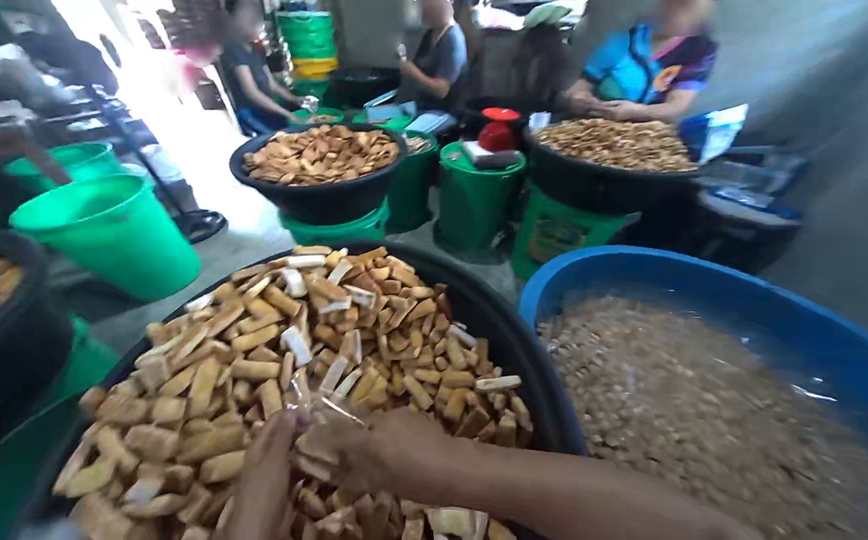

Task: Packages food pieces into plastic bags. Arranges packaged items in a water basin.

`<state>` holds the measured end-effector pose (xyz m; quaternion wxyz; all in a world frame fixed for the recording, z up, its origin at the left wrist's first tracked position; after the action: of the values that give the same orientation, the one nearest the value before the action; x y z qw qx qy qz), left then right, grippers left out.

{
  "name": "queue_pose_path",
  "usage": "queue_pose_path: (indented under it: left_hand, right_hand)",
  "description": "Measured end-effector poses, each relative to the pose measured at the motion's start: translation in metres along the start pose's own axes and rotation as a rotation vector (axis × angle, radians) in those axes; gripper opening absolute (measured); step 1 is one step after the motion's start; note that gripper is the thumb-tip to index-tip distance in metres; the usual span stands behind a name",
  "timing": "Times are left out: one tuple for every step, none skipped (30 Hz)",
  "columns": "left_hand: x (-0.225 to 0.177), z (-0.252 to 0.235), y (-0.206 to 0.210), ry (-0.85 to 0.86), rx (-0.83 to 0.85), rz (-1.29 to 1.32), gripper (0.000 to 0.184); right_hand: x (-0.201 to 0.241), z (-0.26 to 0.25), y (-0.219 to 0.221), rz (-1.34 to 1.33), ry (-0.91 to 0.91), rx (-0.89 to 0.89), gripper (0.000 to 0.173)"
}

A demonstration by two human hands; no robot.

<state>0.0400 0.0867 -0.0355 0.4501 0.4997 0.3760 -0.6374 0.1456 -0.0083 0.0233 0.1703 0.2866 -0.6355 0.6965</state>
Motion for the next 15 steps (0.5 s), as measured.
queue_pose_path:
  left_hand:
    - [-0.001, 0.000, 0.002, 0.010, 0.004, 0.026, 0.025]
    - [-0.003, -0.001, 0.002, 0.031, -0.001, 0.035, 0.025]
    - [-0.003, -0.001, 0.002, 0.054, -0.013, 0.029, 0.025]
    - [-0.004, -0.001, 0.001, 0.069, -0.022, 0.028, 0.024]
    - [-0.004, -0.002, -0.001, 0.077, -0.040, 0.042, 0.024]
    - [-0.005, -0.003, -0.005, 0.079, -0.070, 0.068, 0.024]
    - [-0.006, -0.005, -0.011, 0.073, -0.108, 0.096, 0.024]
    - [-0.007, -0.007, -0.020, 0.064, -0.155, 0.122, 0.024]
    - [-0.008, -0.008, -0.029, 0.051, -0.196, 0.151, 0.024]
    - [-0.007, -0.010, -0.039, 0.032, -0.229, 0.192, 0.025]
    - [-0.007, -0.012, -0.047, 0.016, -0.256, 0.244, 0.025]
    - [-0.005, -0.015, -0.054, -0.004, -0.285, 0.296, 0.023]
    - [-0.004, -0.017, -0.058, -0.028, -0.309, 0.341, 0.022]
    - [-0.002, -0.017, -0.059, -0.053, -0.325, 0.381, 0.020]
    - [-0.001, -0.018, -0.057, -0.075, -0.330, 0.413, 0.019]
  right_hand:
    - [0.001, 0.000, -0.002, 0.011, -0.022, -0.025, 0.043]
    - [0.002, 0.000, -0.001, 0.019, -0.037, -0.022, 0.044]
    - [0.003, -0.001, 0.000, 0.015, -0.049, -0.010, 0.044]
    - [0.003, -0.001, 0.002, -0.005, -0.059, 0.011, 0.045]
    - [0.003, -0.002, 0.002, -0.042, -0.069, 0.029, 0.046]
    - [0.003, -0.002, -0.001, -0.091, -0.106, -0.005, 0.045]
    - [0.004, -0.001, -0.010, -0.138, -0.156, -0.085, 0.042]
    - [0.003, 0.000, -0.021, -0.182, -0.176, -0.144, 0.038]
    - [-0.002, 0.000, -0.034, -0.215, -0.163, -0.200, 0.033]
    - [-0.012, 0.000, -0.048, -0.210, -0.107, -0.250, 0.029]
    - [-0.029, -0.002, -0.063, -0.173, -0.003, -0.278, 0.027]
    - [-0.052, -0.005, -0.078, -0.104, 0.130, -0.288, 0.028]
    - [-0.081, -0.010, -0.092, -0.016, 0.273, -0.286, 0.031]
    - [-0.111, -0.014, -0.104, 0.065, 0.407, -0.280, 0.037]
    - [-0.140, -0.017, -0.113, 0.133, 0.508, -0.290, 0.043]
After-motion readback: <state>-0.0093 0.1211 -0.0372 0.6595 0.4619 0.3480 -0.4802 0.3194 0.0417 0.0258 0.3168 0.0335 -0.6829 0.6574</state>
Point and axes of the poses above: each hand's wrist, its own z-axis away from the middle knuckle, its own y-axis out of the palm, x = y × z, the point moved 10 cm from there along -z, towards the middle knuckle, and after that the axes turned 2 degrees about z, right-handed, at the moved point
